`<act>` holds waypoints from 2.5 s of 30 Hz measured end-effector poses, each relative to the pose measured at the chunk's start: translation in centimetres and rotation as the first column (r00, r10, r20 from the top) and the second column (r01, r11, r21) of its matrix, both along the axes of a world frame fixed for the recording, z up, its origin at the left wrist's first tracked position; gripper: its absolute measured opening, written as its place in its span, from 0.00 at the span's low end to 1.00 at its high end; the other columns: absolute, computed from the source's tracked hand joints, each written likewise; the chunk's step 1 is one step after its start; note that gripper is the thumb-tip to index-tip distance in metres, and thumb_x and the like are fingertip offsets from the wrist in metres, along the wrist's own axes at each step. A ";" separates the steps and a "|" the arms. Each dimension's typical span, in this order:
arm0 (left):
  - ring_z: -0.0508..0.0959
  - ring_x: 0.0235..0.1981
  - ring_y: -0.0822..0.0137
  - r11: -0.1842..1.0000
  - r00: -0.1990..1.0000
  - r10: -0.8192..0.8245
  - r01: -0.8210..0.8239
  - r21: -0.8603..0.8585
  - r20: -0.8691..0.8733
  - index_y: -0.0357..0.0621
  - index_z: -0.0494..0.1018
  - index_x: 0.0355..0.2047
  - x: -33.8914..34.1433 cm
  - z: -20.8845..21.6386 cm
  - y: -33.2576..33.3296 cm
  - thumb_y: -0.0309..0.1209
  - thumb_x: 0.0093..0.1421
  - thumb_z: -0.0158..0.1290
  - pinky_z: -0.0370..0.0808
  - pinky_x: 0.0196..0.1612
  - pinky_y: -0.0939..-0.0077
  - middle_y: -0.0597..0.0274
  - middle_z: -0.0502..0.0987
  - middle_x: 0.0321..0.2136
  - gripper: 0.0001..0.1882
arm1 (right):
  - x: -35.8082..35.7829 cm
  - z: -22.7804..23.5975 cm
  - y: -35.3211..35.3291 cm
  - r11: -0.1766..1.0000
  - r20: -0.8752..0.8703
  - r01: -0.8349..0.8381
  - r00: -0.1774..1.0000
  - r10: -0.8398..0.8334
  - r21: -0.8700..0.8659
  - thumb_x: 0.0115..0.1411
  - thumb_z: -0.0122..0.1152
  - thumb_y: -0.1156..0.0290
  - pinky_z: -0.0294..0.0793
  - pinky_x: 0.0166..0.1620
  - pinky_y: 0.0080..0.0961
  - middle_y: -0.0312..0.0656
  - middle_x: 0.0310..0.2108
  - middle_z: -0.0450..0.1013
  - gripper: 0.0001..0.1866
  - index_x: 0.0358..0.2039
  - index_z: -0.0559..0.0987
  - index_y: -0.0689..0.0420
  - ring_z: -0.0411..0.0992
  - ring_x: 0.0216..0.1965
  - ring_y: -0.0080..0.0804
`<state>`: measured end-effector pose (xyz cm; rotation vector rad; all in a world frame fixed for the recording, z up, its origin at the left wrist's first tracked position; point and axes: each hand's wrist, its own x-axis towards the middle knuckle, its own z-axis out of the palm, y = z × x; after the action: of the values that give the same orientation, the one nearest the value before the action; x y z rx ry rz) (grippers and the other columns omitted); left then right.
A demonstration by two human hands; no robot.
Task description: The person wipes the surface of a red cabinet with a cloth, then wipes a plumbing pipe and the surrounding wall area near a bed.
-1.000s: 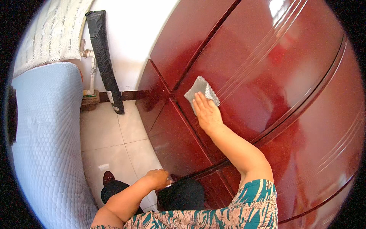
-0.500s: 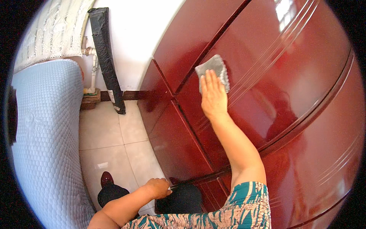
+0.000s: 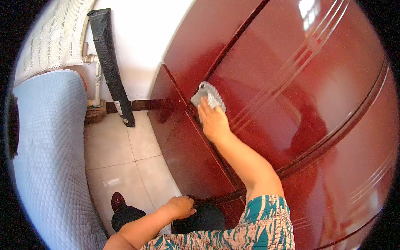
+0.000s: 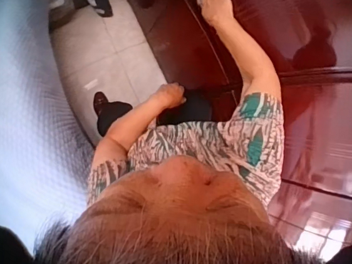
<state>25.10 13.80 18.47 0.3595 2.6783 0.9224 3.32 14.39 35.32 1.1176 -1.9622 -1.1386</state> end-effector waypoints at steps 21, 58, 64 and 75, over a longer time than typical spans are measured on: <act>0.73 0.48 0.54 0.994 0.995 0.096 -0.096 -0.054 -0.008 0.38 0.72 0.44 0.9 -1.5 -0.8 0.45 0.59 0.46 0.70 0.49 0.62 0.49 0.73 0.46 0.23 | 9.0 -1.3 14.3 0.989 0.176 -0.124 0.975 0.137 -0.084 0.51 0.48 0.72 0.59 0.51 0.25 0.42 0.64 0.51 0.31 0.59 0.62 0.53 0.56 0.61 0.30; 0.74 0.45 0.50 0.992 0.994 0.104 -0.102 -0.079 0.017 0.38 0.71 0.42 1.2 -1.5 -0.4 0.46 0.57 0.46 0.71 0.47 0.58 0.46 0.73 0.42 0.23 | 13.6 5.2 17.8 0.852 -0.161 -0.062 0.987 -0.027 -0.520 0.54 0.47 0.75 0.52 0.60 0.35 0.41 0.63 0.53 0.28 0.58 0.63 0.52 0.50 0.64 0.37; 0.73 0.46 0.49 0.996 0.997 0.057 -0.053 -0.070 0.058 0.37 0.70 0.44 1.6 -0.9 -0.1 0.45 0.58 0.45 0.70 0.48 0.58 0.44 0.72 0.44 0.23 | 12.7 -3.8 18.2 0.954 0.181 -0.070 0.975 0.127 -0.292 0.49 0.51 0.75 0.57 0.57 0.37 0.44 0.57 0.62 0.28 0.54 0.68 0.56 0.64 0.55 0.36; 0.74 0.47 0.52 0.994 0.995 0.080 -0.075 -0.079 0.062 0.37 0.72 0.42 1.6 -0.4 -0.1 0.43 0.59 0.47 0.71 0.48 0.61 0.48 0.74 0.44 0.21 | 8.4 7.3 10.3 0.778 -0.273 -0.185 0.962 0.018 -0.600 0.53 0.44 0.78 0.58 0.56 0.35 0.41 0.64 0.52 0.28 0.58 0.63 0.53 0.53 0.64 0.34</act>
<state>26.71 13.65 18.11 0.2065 2.6759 0.8350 11.74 24.72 42.64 0.6667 -1.8348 -0.4639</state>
